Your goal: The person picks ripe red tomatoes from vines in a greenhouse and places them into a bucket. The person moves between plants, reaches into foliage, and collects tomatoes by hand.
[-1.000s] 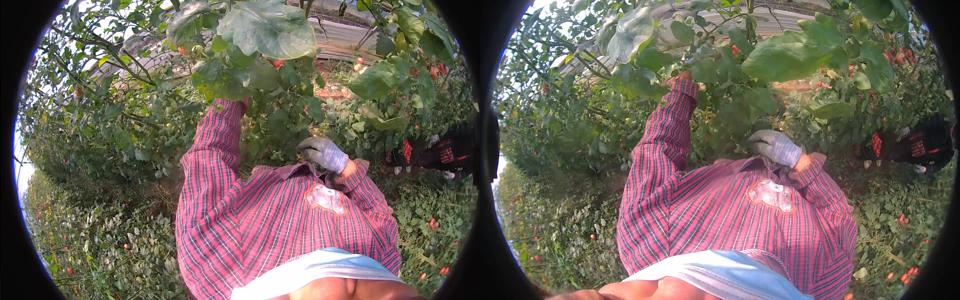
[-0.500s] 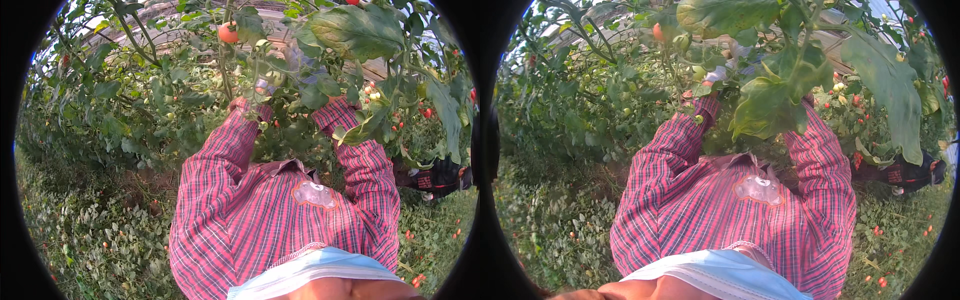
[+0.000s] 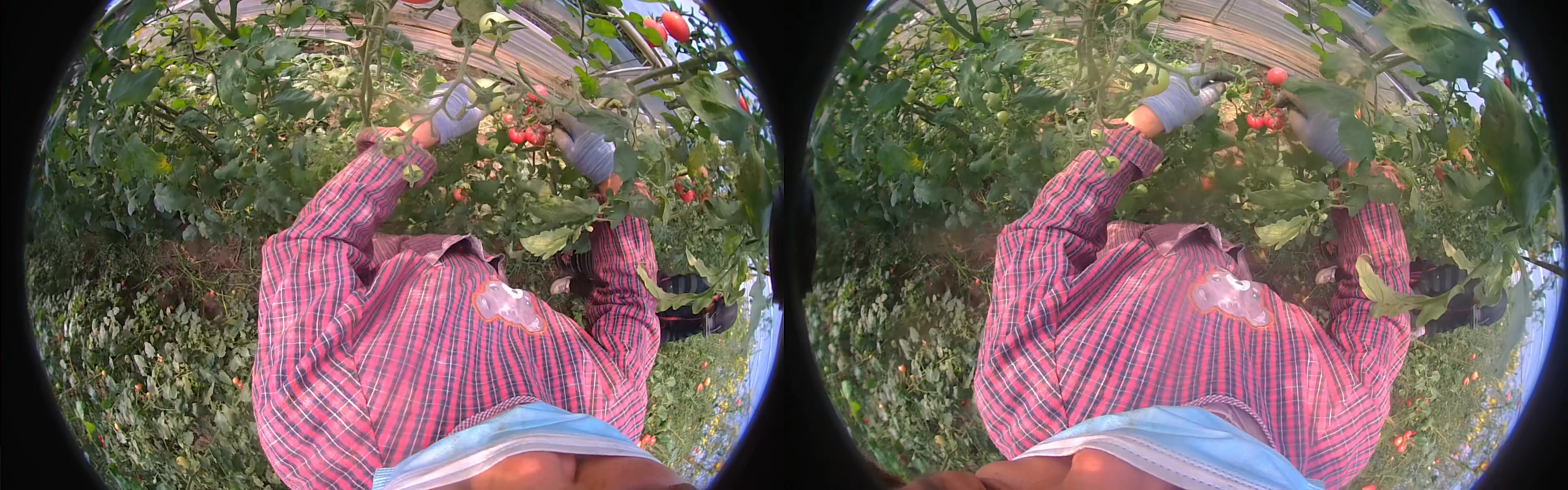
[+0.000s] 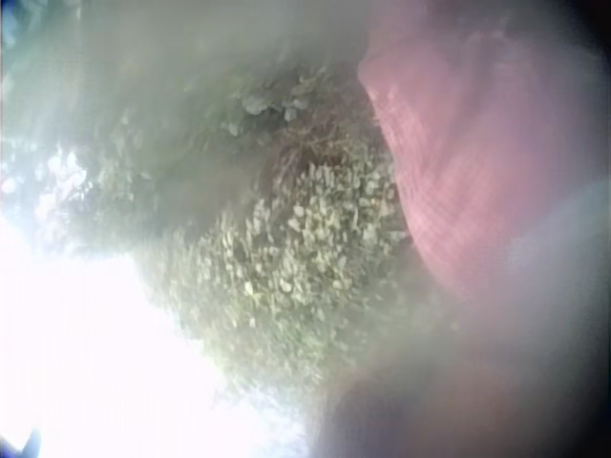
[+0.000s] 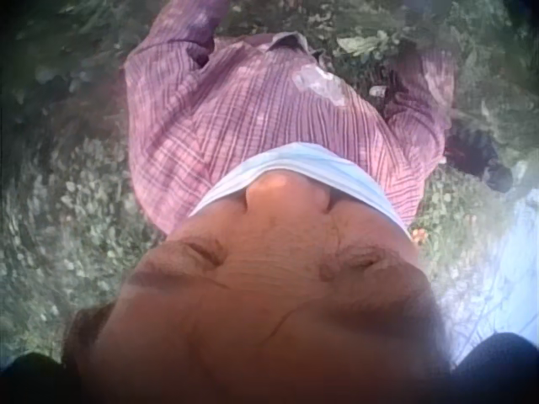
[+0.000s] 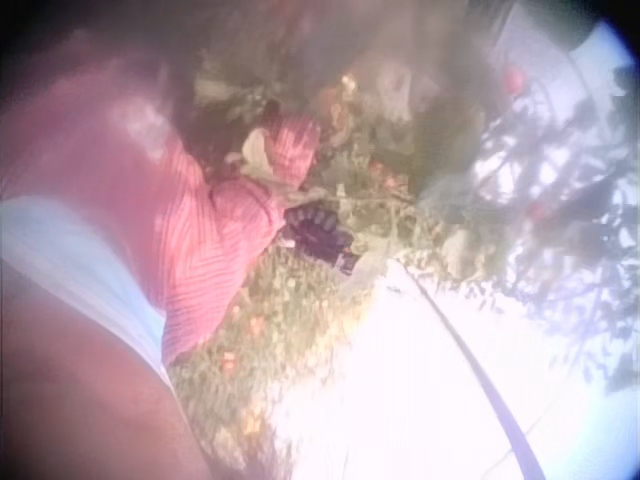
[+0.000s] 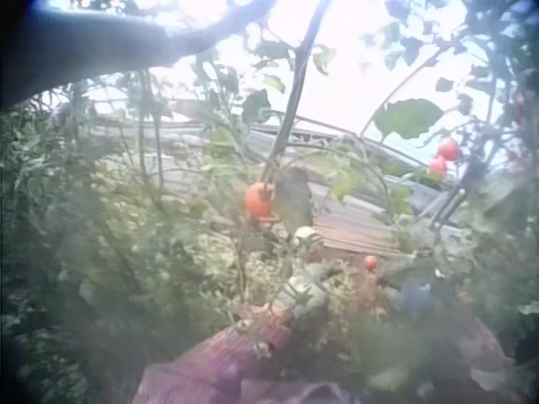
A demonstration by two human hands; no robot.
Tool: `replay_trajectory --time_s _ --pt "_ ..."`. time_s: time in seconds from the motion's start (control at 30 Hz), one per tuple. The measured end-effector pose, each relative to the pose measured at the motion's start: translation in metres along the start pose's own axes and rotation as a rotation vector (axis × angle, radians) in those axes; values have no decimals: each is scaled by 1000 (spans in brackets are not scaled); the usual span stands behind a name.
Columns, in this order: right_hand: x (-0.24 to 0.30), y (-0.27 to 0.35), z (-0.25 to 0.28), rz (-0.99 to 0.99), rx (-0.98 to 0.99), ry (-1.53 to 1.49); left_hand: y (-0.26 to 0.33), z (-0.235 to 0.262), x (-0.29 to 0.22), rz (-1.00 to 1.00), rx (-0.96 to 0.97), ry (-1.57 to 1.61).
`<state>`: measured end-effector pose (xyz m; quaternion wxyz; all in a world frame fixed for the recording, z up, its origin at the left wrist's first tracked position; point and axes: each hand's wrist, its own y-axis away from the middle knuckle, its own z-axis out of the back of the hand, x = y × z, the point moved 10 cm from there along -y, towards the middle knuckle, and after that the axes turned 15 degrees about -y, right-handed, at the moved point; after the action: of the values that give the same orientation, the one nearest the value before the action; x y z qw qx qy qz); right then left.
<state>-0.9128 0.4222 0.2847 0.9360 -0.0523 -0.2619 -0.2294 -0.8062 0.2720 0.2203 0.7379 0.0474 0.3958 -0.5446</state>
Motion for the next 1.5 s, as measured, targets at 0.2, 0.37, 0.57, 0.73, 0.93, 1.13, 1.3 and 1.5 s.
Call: replay_trajectory --time_s 0.2,0.37,0.57,0.73,0.93,1.13,1.3,1.5 --pt "38 52 0 630 -68 109 -33 -7 -42 55 135 303" --pt "-18 37 -20 374 -32 -430 -45 -55 -53 -303 516 313" --pt "59 57 -5 465 -7 280 -38 -32 -75 -384 536 151" --pt "30 63 -10 436 -21 173 -27 -16 -85 -534 254 43" --pt "118 48 -1 628 126 208 -19 -10 -67 -448 168 -169" --pt "18 48 -15 393 -67 46 -15 -11 -76 -168 66 -107" --pt "-3 44 -17 92 -35 -287 -9 -14 -66 41 1 35" --pt "35 52 -8 425 -120 22 3 -5 -107 -454 -95 -331"
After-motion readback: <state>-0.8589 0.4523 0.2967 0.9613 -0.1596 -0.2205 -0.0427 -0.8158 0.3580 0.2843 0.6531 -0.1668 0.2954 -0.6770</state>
